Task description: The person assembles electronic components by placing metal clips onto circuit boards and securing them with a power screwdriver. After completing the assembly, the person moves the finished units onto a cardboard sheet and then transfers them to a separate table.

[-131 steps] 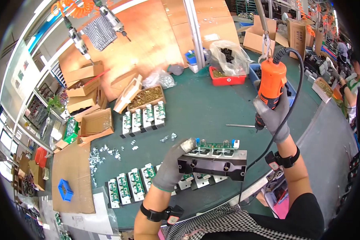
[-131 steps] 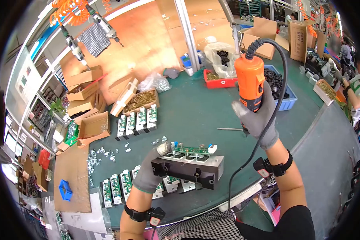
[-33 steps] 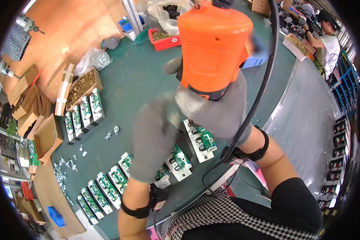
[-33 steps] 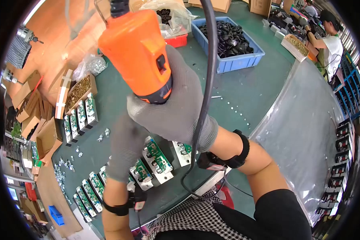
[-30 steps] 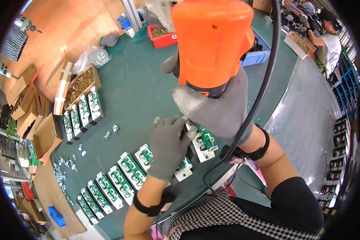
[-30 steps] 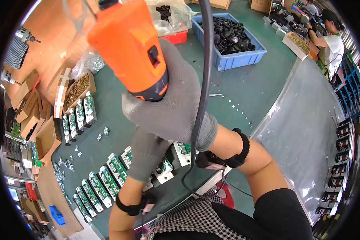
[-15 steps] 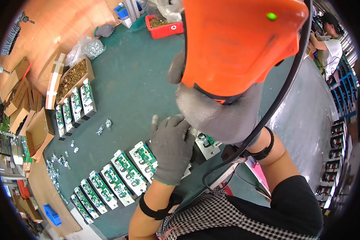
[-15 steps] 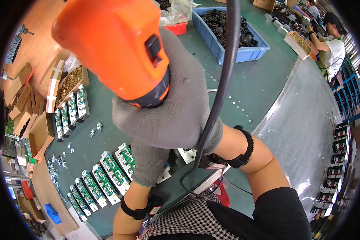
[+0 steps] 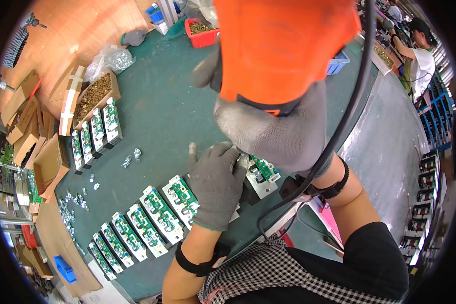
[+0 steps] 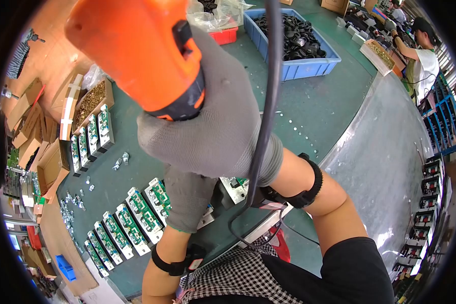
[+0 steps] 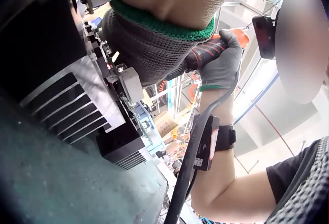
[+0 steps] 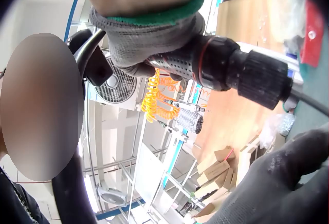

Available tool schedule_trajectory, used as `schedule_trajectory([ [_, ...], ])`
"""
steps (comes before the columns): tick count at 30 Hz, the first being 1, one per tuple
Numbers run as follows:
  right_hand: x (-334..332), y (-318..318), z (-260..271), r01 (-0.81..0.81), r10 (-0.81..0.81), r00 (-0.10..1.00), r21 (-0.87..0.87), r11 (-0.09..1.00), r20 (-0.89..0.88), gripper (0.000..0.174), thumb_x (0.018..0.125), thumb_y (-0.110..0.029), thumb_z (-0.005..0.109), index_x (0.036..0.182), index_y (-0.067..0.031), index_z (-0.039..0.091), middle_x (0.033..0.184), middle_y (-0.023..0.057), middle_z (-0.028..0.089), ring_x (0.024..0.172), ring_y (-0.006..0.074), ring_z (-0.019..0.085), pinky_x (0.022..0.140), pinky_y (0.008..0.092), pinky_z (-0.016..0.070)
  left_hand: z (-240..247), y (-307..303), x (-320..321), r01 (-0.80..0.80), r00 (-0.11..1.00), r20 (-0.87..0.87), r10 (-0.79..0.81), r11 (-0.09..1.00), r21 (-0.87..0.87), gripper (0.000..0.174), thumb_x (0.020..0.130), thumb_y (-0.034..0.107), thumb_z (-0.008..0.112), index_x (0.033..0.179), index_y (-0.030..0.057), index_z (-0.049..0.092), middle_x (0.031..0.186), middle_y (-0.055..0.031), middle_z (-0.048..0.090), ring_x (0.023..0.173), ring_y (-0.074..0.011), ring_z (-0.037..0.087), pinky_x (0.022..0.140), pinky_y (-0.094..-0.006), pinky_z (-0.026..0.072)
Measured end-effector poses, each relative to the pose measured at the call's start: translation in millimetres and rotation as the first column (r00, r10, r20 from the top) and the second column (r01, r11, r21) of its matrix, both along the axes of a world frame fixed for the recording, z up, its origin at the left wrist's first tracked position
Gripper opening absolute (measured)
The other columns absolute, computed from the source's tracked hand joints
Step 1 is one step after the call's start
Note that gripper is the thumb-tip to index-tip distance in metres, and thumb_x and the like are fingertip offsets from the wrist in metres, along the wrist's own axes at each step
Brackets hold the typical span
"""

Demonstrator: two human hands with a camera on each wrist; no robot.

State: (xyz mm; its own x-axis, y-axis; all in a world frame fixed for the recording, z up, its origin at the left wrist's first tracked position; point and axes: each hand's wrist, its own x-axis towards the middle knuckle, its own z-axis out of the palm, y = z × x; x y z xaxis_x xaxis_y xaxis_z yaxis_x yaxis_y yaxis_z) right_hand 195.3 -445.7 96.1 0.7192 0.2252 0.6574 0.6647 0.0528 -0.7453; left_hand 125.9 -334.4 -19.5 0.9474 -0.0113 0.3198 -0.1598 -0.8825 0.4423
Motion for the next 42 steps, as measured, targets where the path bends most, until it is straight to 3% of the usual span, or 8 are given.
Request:
schedule_trajectory([
  [6,10,-3,1,-0.153,0.152,0.987,0.025,0.988,0.055,0.036,0.073,-0.003,0.063,0.109,0.0019,0.058,0.093,0.0108,0.067,0.079,0.0120,0.061,0.067,0.0254,0.0506,5,-1,0,0.009,0.999,-0.054,-0.007,0.999,0.030,0.018,0.081,0.025,0.066,0.091,0.0113,0.070,0.099,-0.0017,0.066,0.093,-0.0201,0.062,0.108,-0.0513,0.0280],
  [11,11,-16,5,-0.355,0.419,0.876,0.268,0.896,-0.240,0.077,0.083,-0.065,0.056,0.114,0.0050,0.053,0.094,0.0203,0.064,0.066,0.0196,0.064,0.056,0.0302,0.0535,8,-2,1,0.013,0.998,-0.058,-0.010,0.999,0.044,0.020,0.080,0.026,0.066,0.095,0.0126,0.071,0.099,-0.0017,0.066,0.093,-0.0201,0.062,0.109,-0.0503,0.0276],
  [13,6,-10,10,-0.208,0.265,0.916,0.209,0.956,-0.301,0.100,0.076,-0.086,0.036,0.119,0.0043,0.049,0.095,0.0228,0.063,0.059,0.0229,0.063,0.050,0.0319,0.0531,8,-3,2,0.009,0.999,-0.047,-0.008,1.000,0.013,0.021,0.078,0.025,0.069,0.096,0.0129,0.072,0.095,-0.0030,0.067,0.093,-0.0220,0.063,0.109,-0.0488,0.0273],
  [18,6,-5,12,-0.193,0.290,0.907,0.312,0.930,-0.305,0.093,0.082,-0.080,0.034,0.124,0.0022,0.047,0.096,0.0235,0.063,0.063,0.0261,0.064,0.050,0.0341,0.0542,9,-3,1,0.004,0.998,-0.060,-0.003,1.000,0.012,0.022,0.077,0.024,0.069,0.097,0.0129,0.071,0.095,-0.0030,0.067,0.094,-0.0214,0.063,0.109,-0.0491,0.0271],
  [23,7,0,7,-0.282,0.472,0.842,0.533,0.798,-0.260,0.053,0.099,-0.050,0.040,0.113,-0.0011,0.056,0.083,0.0114,0.066,0.058,0.0170,0.062,0.052,0.0276,0.0502,7,-2,0,0.010,0.999,-0.043,-0.010,1.000,0.001,0.023,0.076,0.023,0.069,0.097,0.0134,0.071,0.094,-0.0031,0.067,0.095,-0.0214,0.062,0.109,-0.0490,0.0272],
  [30,12,-7,-5,-0.342,0.468,0.851,0.424,0.838,-0.240,0.032,0.091,-0.029,0.059,0.106,-0.0006,0.058,0.083,0.0067,0.064,0.065,0.0131,0.061,0.059,0.0267,0.0495,9,-1,1,0.019,0.997,-0.078,-0.016,0.999,0.035,0.021,0.077,0.023,0.068,0.096,0.0132,0.070,0.099,-0.0015,0.066,0.096,-0.0198,0.062,0.109,-0.0508,0.0262],
  [33,4,2,-2,-0.227,0.291,0.933,0.279,0.933,-0.210,0.038,0.077,-0.008,0.071,0.111,-0.0006,0.055,0.088,0.0080,0.062,0.068,0.0106,0.059,0.060,0.0256,0.0491,9,0,1,0.005,0.995,-0.101,-0.004,1.000,0.005,0.020,0.078,0.023,0.067,0.095,0.0136,0.069,0.101,-0.0006,0.066,0.096,-0.0190,0.062,0.109,-0.0511,0.0273],
  [42,5,-4,-8,-0.174,0.185,0.978,0.116,0.978,-0.095,0.045,0.078,0.004,0.063,0.121,-0.0003,0.051,0.100,0.0144,0.064,0.074,0.0137,0.063,0.058,0.0251,0.0512,4,0,2,0.003,0.997,-0.079,-0.004,1.000,-0.015,0.018,0.079,0.026,0.068,0.091,0.0128,0.069,0.099,-0.0014,0.066,0.093,-0.0207,0.062,0.106,-0.0494,0.0308],
])
